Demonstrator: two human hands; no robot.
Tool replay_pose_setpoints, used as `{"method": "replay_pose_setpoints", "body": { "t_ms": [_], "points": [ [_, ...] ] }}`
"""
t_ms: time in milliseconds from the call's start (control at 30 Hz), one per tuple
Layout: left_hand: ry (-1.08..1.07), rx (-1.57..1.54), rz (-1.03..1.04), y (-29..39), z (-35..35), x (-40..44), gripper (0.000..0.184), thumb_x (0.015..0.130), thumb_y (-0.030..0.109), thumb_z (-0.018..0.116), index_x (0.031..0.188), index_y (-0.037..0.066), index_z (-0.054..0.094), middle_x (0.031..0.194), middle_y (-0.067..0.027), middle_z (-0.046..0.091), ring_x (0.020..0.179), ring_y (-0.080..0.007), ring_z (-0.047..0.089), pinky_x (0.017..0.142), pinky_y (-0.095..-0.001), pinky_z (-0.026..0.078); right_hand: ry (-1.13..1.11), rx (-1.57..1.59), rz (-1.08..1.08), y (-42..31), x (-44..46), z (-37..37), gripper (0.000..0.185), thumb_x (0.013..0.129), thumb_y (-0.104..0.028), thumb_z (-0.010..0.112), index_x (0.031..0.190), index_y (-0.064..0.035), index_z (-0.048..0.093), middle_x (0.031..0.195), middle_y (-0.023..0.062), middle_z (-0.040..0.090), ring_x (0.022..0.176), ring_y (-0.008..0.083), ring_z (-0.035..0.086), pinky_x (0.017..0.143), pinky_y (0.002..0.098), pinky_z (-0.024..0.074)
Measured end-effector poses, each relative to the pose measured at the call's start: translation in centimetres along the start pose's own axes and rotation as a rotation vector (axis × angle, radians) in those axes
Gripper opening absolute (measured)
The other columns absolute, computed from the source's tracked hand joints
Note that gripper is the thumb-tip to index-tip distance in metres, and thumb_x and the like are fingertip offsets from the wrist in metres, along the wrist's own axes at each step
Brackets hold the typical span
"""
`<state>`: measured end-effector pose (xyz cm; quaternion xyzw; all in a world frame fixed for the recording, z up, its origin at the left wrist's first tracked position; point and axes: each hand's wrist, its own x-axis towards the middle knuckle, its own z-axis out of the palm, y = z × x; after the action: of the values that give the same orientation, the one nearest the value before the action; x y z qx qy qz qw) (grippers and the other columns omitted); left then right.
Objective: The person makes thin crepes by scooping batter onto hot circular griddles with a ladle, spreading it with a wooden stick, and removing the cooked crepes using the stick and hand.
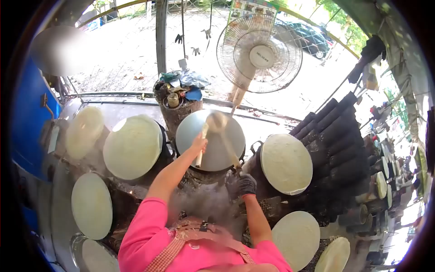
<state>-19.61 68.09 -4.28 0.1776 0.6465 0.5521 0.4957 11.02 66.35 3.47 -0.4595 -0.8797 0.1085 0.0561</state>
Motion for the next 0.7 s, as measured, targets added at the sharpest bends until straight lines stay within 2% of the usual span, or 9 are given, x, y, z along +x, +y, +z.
{"method": "replay_pose_setpoints", "body": {
  "t_ms": [100, 200, 300, 400, 500, 567, 600, 667, 700],
  "points": [
    [0.550, 0.945, 0.650, -0.8, -2.1, 0.1, 0.064, 0.076, 0.007, 0.043, 0.132, 0.030, 0.023, 0.071, -0.0184, 0.057, 0.061, -0.0325, 0.058, 0.056, -0.0457, 0.046, 0.100, 0.359, 0.079, -0.7, 0.8, -0.8, 0.020, 0.081, -0.017, 0.052, 0.092, -0.0051, 0.064, 0.067, 0.0071, 0.061, 0.055, 0.0154, 0.054, 0.052, 0.0252, 0.0431],
    [0.391, 1.137, 0.490, 2.1, -3.5, -1.8, 0.061, 0.076, 0.007, 0.038, 0.132, 0.028, 0.025, 0.088, -0.0214, 0.058, 0.080, -0.0373, 0.057, 0.071, -0.0449, 0.045, 0.335, 0.994, 0.073, 0.0, 2.3, 1.9, 0.017, 0.079, -0.014, 0.056, 0.088, -0.0031, 0.065, 0.064, 0.0008, 0.060, 0.053, 0.0087, 0.050, 0.051, 0.0224, 0.0414],
    [0.294, 1.085, 0.420, 3.6, -2.8, -1.6, 0.063, 0.076, 0.007, 0.040, 0.133, 0.027, 0.023, 0.087, -0.0202, 0.058, 0.078, -0.0384, 0.057, 0.068, -0.0454, 0.044, 0.213, 0.750, 0.322, 0.1, 6.7, 9.9, 0.015, 0.078, -0.014, 0.057, 0.085, -0.0033, 0.064, 0.062, 0.0004, 0.058, 0.051, 0.0085, 0.049, 0.050, 0.0218, 0.0416],
    [0.447, 0.717, 0.695, 7.0, -2.8, -0.6, 0.066, 0.074, 0.005, 0.041, 0.134, 0.025, 0.021, 0.091, -0.0212, 0.057, 0.080, -0.0387, 0.056, 0.070, -0.0428, 0.044, 0.186, -0.093, -0.031, -5.4, 4.7, -2.7, 0.026, 0.077, -0.030, 0.049, 0.075, -0.0078, 0.062, 0.066, 0.0157, 0.060, 0.057, 0.0266, 0.057, 0.057, 0.0351, 0.0469],
    [0.379, 0.474, 1.011, 11.0, -5.5, -4.7, 0.068, 0.071, 0.004, 0.044, 0.134, 0.023, 0.024, 0.092, -0.0224, 0.058, 0.080, -0.0363, 0.058, 0.070, -0.0397, 0.044, 0.193, 0.764, 0.415, -0.1, 9.2, 7.9, 0.026, 0.073, -0.032, 0.056, 0.073, -0.0083, 0.066, 0.077, 0.0131, 0.063, 0.066, 0.0285, 0.059, 0.062, 0.0349, 0.0471],
    [0.288, 0.544, 0.862, 7.4, -8.3, -5.6, 0.067, 0.071, 0.002, 0.043, 0.133, 0.019, 0.027, 0.096, -0.0159, 0.060, 0.069, -0.0262, 0.057, 0.063, -0.0340, 0.045, 0.449, 0.805, 0.369, -1.7, 13.1, 15.6, 0.020, 0.074, -0.027, 0.055, 0.069, -0.0111, 0.067, 0.074, 0.0073, 0.065, 0.067, 0.0231, 0.059, 0.062, 0.0363, 0.0458],
    [0.246, 0.576, 0.776, 4.9, -9.5, -6.7, 0.066, 0.070, 0.001, 0.043, 0.133, 0.018, 0.029, 0.098, -0.0127, 0.060, 0.064, -0.0212, 0.057, 0.059, -0.0312, 0.046, 0.576, 0.323, 0.306, -2.4, 15.2, 17.6, 0.024, 0.079, -0.028, 0.048, 0.086, -0.0097, 0.062, 0.082, 0.0118, 0.063, 0.075, 0.0267, 0.059, 0.065, 0.0401, 0.0463],
    [0.115, 0.493, 0.233, 3.3, -10.3, -13.3, 0.069, 0.067, 0.003, 0.048, 0.132, 0.019, 0.030, 0.085, -0.0150, 0.061, 0.057, -0.0223, 0.057, 0.053, -0.0330, 0.046, 0.267, 0.080, 0.098, 0.7, 15.6, 15.5, 0.026, 0.081, -0.025, 0.045, 0.094, -0.0071, 0.060, 0.088, 0.0138, 0.062, 0.078, 0.0257, 0.060, 0.063, 0.0383, 0.0479],
    [0.119, 0.515, 0.242, 0.1, -11.8, -14.8, 0.069, 0.066, 0.001, 0.046, 0.131, 0.018, 0.031, 0.079, -0.0142, 0.059, 0.048, -0.0219, 0.053, 0.045, -0.0329, 0.044, 0.136, -0.016, -0.028, 2.1, 15.8, 14.2, 0.028, 0.081, -0.023, 0.044, 0.098, -0.0057, 0.059, 0.091, 0.0148, 0.061, 0.080, 0.0252, 0.061, 0.062, 0.0374, 0.0488]
  ]
}}
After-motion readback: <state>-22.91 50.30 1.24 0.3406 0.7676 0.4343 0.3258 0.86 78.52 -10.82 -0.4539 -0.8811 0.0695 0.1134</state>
